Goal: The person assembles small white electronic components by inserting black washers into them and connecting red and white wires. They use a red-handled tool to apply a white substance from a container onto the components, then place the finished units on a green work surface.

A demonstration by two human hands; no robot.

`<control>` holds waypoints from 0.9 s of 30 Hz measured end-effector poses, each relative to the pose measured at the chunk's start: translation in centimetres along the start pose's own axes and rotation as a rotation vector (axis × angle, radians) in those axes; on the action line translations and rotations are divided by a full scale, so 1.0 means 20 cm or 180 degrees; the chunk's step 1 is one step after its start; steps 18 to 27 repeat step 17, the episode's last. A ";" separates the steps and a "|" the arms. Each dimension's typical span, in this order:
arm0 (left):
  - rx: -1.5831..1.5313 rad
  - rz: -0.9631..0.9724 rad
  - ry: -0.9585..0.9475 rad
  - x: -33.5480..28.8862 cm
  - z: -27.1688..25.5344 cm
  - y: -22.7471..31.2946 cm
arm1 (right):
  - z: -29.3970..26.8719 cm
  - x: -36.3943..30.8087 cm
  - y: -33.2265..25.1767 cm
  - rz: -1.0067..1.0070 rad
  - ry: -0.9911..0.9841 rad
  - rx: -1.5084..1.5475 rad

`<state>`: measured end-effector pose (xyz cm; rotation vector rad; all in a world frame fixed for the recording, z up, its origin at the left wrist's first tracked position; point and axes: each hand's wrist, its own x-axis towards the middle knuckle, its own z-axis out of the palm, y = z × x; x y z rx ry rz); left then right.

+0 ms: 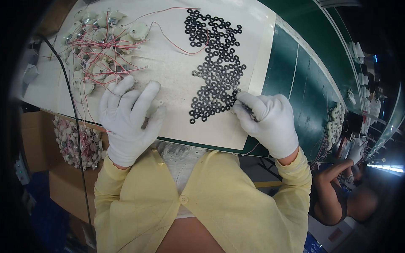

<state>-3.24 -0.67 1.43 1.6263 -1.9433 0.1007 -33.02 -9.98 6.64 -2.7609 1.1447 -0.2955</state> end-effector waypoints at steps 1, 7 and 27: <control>-0.0002 0.0001 -0.0007 0.00 0.00 0.00 | -0.02 0.01 -0.01 -0.0123 -0.0025 -0.0210; -0.0020 0.0003 0.0009 -0.01 0.00 0.00 | -0.11 -0.01 -0.02 -0.0466 -0.0681 -0.0739; 0.0011 0.0065 0.0020 -0.02 0.01 -0.01 | -0.06 -0.03 -0.06 -0.0490 -0.0393 -0.1044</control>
